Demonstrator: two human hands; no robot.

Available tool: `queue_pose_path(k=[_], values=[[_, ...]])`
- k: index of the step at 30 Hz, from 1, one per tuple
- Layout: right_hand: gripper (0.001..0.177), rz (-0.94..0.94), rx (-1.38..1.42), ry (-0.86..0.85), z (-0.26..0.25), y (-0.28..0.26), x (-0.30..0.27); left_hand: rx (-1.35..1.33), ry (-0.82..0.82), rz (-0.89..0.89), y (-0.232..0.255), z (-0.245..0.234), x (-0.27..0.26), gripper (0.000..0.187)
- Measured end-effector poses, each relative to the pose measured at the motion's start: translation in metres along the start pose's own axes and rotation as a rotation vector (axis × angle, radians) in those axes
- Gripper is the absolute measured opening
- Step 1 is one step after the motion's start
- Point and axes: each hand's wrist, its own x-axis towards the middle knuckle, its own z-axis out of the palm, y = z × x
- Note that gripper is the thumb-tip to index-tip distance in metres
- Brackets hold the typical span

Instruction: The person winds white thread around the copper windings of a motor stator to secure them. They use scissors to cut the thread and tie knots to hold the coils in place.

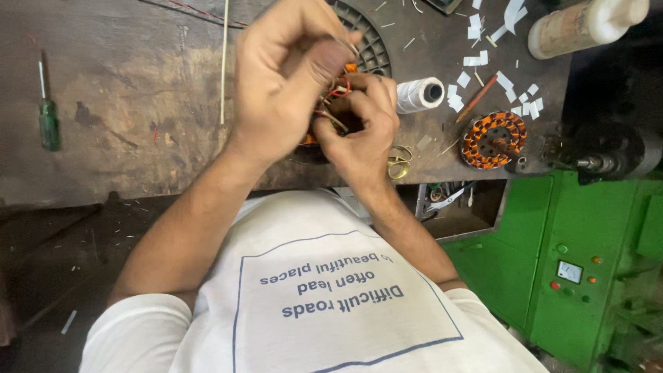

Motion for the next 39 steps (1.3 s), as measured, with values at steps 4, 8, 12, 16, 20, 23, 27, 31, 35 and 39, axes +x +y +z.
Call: queue_pose_path(k=[4,8,12,16,20,23,27,31,35,39], values=[[0.014,0.017,-0.017,-0.064,-0.001,-0.002,0.002,-0.201,0.018,-0.041,-0.007,-0.002,-0.003,0.027],[0.027,0.003,0.045,-0.185,-0.021,-0.001,0.007,-0.01,0.065,-0.037,0.009,-0.005,0.0,0.022],[0.022,0.033,0.28,-0.254,-0.032,0.019,0.006,0.528,0.052,0.214,0.039,-0.001,0.002,0.011],[0.02,0.044,0.448,-0.289,-0.031,0.048,0.008,1.245,-0.2,0.695,0.064,0.011,-0.011,0.012],[0.025,-0.04,0.28,-0.237,-0.026,0.04,0.006,1.001,-0.164,0.341,0.041,-0.007,0.007,0.022],[0.028,0.0,0.316,-0.201,-0.022,0.031,0.009,0.837,-0.129,0.272,0.03,-0.011,0.004,0.016],[0.023,-0.107,0.246,-0.168,-0.019,0.027,0.007,0.853,-0.001,0.314,0.017,0.0,-0.005,0.012],[0.021,-0.195,0.177,-0.188,-0.023,0.03,0.008,0.853,0.096,0.377,0.01,0.01,-0.004,0.009],[0.02,-0.175,0.198,-0.212,-0.024,0.031,0.008,1.006,0.012,0.287,0.029,-0.008,0.002,0.012],[0.021,-0.169,0.205,-0.167,-0.021,0.028,0.008,1.089,-0.236,0.296,0.05,-0.013,0.01,0.019]])
